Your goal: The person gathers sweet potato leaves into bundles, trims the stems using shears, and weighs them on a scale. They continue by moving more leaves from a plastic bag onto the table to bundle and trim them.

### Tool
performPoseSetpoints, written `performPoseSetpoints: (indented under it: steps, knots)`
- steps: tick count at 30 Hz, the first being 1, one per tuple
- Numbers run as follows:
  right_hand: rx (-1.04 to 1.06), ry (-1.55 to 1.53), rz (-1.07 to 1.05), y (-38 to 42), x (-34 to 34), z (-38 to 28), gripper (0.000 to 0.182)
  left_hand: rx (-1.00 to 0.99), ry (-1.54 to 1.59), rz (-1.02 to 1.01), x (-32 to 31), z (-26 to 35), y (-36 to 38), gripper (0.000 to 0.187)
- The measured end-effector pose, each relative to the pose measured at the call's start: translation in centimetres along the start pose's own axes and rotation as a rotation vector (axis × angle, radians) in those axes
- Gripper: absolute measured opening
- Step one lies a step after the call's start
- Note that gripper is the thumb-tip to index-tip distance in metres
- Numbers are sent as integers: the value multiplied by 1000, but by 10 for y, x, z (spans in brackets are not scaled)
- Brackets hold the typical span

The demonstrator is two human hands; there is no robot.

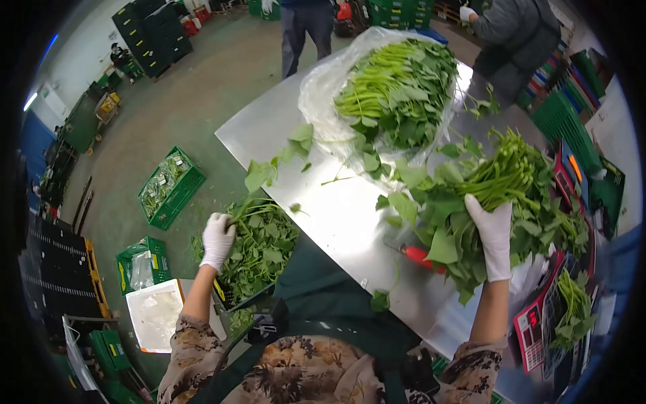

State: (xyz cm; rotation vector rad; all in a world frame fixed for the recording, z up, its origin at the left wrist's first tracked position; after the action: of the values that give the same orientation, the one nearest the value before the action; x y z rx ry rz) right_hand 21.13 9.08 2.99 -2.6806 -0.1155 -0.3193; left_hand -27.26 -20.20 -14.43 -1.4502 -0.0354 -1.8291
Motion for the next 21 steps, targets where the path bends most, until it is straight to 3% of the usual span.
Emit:
performPoseSetpoints:
  steps: [3,6,8,9,11,14,19,21]
  knots:
    - [-32,-22,26,1,9,2,45,98,-537,-431,20,-28,21,37]
    - [-38,-23,42,-2,12,-3,51,-73,-270,-227,23,6,3,45]
    - [-41,-33,52,-2,16,6,52,-197,41,35,21,67,-31,52]
    - [-39,-37,55,-3,16,8,53,-186,120,-43,24,105,-51,58]
    - [-27,-32,29,0,10,-3,54,-337,243,6,-1,158,-83,74]
    - [33,-3,2,4,10,0,55,-437,131,-55,-76,213,-117,101]
    - [-22,-2,16,11,18,12,57,-285,82,-250,-135,243,-126,102]
    - [-36,-28,20,7,13,13,58,-307,118,-138,-126,231,-118,71]
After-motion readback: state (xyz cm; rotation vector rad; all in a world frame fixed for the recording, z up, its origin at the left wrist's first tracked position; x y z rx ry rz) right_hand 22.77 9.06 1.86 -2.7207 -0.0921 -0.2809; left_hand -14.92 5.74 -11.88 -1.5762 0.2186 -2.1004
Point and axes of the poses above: each hand's wrist, its own y-axis away from the middle knuckle, its own x-axis out of the back of the hand, z = x × y, the point moved 2 cm from there along -y, towards the middle knuckle, and after that the axes turned 8 degrees about z, right-handed, at the moved point
